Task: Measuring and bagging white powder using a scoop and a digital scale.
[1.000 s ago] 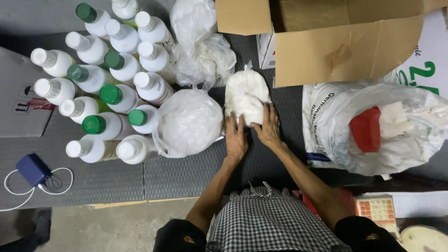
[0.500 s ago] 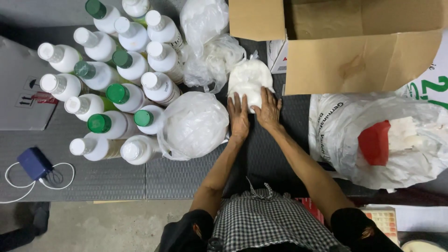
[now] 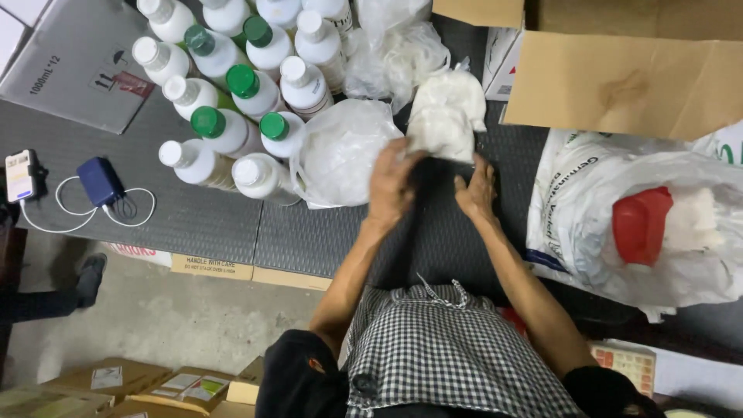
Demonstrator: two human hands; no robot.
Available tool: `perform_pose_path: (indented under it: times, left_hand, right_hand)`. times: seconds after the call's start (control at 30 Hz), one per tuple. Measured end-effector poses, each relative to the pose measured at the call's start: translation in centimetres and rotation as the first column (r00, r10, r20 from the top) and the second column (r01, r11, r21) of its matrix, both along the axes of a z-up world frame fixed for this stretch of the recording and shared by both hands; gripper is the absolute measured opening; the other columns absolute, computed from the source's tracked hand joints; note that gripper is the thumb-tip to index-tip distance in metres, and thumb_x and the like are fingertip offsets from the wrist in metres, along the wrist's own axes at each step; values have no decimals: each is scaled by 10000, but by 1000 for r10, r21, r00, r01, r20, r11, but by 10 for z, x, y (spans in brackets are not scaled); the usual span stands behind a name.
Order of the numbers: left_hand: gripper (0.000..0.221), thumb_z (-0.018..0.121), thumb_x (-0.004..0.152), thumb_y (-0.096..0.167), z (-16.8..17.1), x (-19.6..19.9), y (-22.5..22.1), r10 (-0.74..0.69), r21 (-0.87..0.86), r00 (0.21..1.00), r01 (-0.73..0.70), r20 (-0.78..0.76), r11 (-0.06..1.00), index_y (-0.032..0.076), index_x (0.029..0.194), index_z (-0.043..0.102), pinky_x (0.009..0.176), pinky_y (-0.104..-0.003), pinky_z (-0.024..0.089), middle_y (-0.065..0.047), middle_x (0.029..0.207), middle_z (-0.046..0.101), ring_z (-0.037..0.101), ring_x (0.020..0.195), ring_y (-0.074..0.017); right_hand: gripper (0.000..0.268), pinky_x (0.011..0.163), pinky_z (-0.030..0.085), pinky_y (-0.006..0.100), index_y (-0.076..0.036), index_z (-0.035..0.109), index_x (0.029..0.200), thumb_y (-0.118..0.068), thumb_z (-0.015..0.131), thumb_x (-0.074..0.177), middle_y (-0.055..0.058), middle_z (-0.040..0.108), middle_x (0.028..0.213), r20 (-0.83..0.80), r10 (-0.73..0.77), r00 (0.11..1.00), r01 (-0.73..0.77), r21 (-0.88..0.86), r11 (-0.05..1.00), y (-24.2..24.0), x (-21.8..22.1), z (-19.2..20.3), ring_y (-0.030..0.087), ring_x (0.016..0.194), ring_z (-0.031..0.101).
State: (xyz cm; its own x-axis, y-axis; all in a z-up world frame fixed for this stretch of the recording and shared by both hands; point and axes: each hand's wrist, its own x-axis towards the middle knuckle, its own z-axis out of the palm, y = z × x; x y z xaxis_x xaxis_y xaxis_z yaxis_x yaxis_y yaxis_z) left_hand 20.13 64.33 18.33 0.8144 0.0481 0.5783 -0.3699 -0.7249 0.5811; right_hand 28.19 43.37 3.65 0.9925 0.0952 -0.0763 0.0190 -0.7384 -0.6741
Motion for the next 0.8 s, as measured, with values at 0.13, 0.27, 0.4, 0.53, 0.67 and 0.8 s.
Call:
perform_pose_path:
  times: [0.13, 0.27, 0.4, 0.53, 0.67, 0.8]
  left_hand:
    - [506, 738, 711, 13, 0, -11, 62, 356, 122, 934, -350, -26, 929, 70, 1211, 689, 969, -479, 503, -200, 1285, 608, 583, 1176, -415]
    - [139, 755, 875, 79, -38, -2, 110, 468, 70, 864, -463, -185, 883, 121, 1002, 720, 748, -410, 543, -134, 1062, 719, 708, 835, -294]
    - [80, 639, 1037, 118, -2, 5, 109, 486, -387, 858, -510, -167, 768, 48, 1000, 656, 650, -317, 542, -54, 791, 688, 675, 669, -164]
    - [115, 649, 1044, 156, 2, 21, 105, 384, -757, 921, -293, -60, 584, 56, 994, 621, 580, -237, 417, 15, 754, 568, 497, 632, -68]
    - [119, 676, 1041, 182, 24, 31, 48, 56, -840, 998, -26, 5, 542, 72, 1008, 645, 584, -216, 389, 58, 843, 588, 472, 687, -39]
    - [135, 680, 1019, 205, 26, 36, -8, -194, -863, 981, 76, -26, 499, 75, 1018, 647, 569, -210, 391, 60, 795, 573, 471, 654, -33]
  right_hand:
    - [609, 1124, 381, 501, -79, 482, 1436, -119, 750, 890, 221, 497, 1445, 78, 41, 996, -51, 123, 991, -19, -30, -13, 429, 1353, 454]
    - [448, 1057, 465, 448, -69, 621, 1302, -82, 735, 870, 204, 608, 1296, 147, 57, 987, -90, 230, 969, -22, -50, 13, 388, 1230, 587]
    - [367, 1015, 508, 419, -86, 676, 1240, -66, 723, 876, 173, 651, 1251, 152, 72, 986, -112, 273, 956, -25, -58, 31, 350, 1171, 638]
    - [356, 1022, 517, 379, -90, 655, 1284, -105, 709, 933, 119, 683, 1272, 75, 136, 988, -155, 469, 870, -12, -59, 70, 267, 1169, 657]
    - [679, 915, 569, 374, -131, 359, 1480, -141, 705, 895, 78, 514, 1430, 38, 299, 953, -201, 821, 535, 15, -69, 163, 204, 1202, 588]
    - [488, 844, 595, 449, -153, 525, 1376, -173, 682, 915, 43, 632, 1273, -172, 330, 928, 129, 981, 147, 27, -57, 188, 199, 1135, 645]
